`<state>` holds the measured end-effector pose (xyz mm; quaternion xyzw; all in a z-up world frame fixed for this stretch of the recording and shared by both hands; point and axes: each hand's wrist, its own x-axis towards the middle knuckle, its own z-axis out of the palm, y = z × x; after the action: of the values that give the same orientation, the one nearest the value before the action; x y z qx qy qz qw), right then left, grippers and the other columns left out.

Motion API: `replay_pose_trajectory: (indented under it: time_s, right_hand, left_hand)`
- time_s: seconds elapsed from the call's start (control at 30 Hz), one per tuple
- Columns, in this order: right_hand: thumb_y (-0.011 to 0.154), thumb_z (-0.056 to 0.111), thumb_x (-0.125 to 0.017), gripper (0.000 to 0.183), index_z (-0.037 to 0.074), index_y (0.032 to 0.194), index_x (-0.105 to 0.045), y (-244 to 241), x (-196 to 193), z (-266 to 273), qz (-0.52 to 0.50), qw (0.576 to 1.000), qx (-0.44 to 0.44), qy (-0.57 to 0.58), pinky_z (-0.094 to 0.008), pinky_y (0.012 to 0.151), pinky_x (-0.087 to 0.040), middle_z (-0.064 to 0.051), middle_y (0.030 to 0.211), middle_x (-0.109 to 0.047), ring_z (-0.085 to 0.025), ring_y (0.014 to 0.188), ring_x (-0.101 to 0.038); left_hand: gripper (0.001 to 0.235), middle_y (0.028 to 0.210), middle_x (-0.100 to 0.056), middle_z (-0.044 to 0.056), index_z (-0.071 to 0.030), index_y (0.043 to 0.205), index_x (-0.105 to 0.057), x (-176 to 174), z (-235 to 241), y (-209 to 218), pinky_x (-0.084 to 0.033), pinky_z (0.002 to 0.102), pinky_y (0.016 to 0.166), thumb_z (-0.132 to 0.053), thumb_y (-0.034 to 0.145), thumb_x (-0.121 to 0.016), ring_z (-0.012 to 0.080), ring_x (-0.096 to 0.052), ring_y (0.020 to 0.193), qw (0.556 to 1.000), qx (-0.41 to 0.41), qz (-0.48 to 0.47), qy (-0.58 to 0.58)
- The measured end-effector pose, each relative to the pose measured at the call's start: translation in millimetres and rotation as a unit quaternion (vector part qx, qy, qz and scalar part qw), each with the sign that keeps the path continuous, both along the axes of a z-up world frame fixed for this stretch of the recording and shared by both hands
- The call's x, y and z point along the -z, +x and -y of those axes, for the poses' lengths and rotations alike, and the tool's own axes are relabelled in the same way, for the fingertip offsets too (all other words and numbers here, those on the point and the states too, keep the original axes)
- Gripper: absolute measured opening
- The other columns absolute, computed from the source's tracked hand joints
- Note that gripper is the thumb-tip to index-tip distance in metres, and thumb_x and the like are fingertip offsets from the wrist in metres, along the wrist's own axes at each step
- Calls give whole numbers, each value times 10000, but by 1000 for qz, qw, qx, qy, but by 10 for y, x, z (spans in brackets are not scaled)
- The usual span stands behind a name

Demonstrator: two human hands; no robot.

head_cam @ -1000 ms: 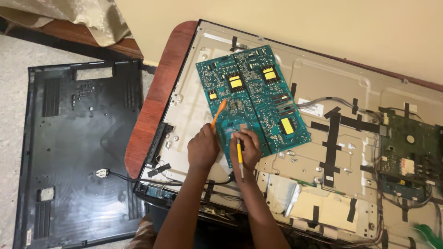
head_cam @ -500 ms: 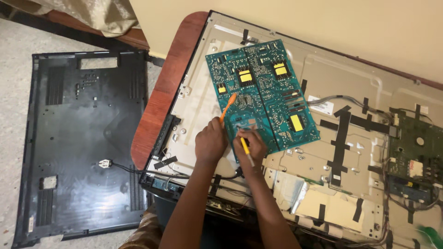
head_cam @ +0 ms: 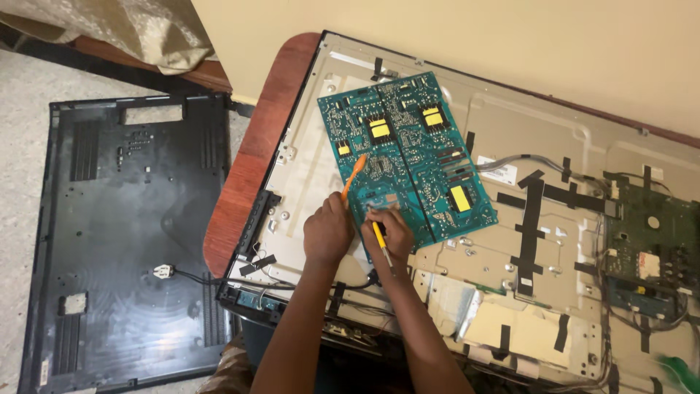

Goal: The person scrubs a green circuit board with an orange toothbrush and a yellow tool, focusing on a central area. The board rests on a disassembled TV chassis. The person repeatedly scrubs the same region without visible accumulation of removed debris.

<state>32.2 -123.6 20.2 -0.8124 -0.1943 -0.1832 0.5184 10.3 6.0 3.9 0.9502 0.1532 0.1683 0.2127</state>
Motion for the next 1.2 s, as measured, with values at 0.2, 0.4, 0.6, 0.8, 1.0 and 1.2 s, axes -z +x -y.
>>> replay_pose_trajectory:
  time_s: [0.2, 0.4, 0.6, 0.8, 1.0, 1.2]
  right_hand:
    - [783, -26, -758, 162, 38, 922, -706, -24, 24, 11, -37, 999, -16, 23, -284, 692, -584, -117, 915, -721, -210, 790, -749]
    - [771, -17, -767, 158, 33, 905, -701, -21, 43, 54, -43, 999, -26, 8, -288, 684, -576, -118, 916, -727, -208, 768, -746]
    - [807, -18, -746, 161, 15, 954, -688, -30, 16, 57, -24, 998, -50, 16, -300, 728, -579, -127, 973, -726, -227, 831, -750]
    - [783, 13, -755, 166, 26, 943, -715, -28, -57, -1, -34, 999, -27, -18, -310, 700, -580, -130, 950, -729, -242, 778, -741]
    - [798, 22, -741, 135, 26, 925, -695, -44, -66, 20, -31, 999, -43, -9, -319, 715, -583, -116, 932, -716, -251, 794, -741]
    - [799, 9, -733, 120, 32, 912, -701, -72, -49, 47, -16, 999, -38, -21, -332, 727, -571, -123, 930, -717, -277, 820, -733]
  left_hand:
    - [203, 841, -672, 119, -62, 1055, -538, 21, 6, -38, -552, 442, 599, -220, 947, -606, 316, -703, 712, 1000, 1, 6, -1]
    - [194, 829, -673, 114, -64, 1059, -536, 54, 45, -33, -554, 445, 606, -215, 953, -595, 314, -706, 714, 1000, -7, -14, 0]
    - [206, 834, -679, 121, -60, 1074, -536, 51, 46, -29, -552, 454, 603, -213, 948, -590, 320, -708, 715, 1000, -5, -14, -4]
    - [205, 849, -684, 122, -68, 1065, -530, 28, -11, -8, -561, 453, 615, -248, 983, -585, 324, -709, 727, 1000, -8, -23, 0]
    - [206, 838, -681, 119, -71, 1047, -523, 81, 19, -5, -562, 448, 602, -242, 954, -589, 317, -712, 716, 1000, -11, -18, 16]
    - [196, 836, -681, 112, -73, 1048, -519, 120, 57, -29, -563, 448, 609, -234, 959, -586, 314, -713, 717, 999, -7, -40, 2]
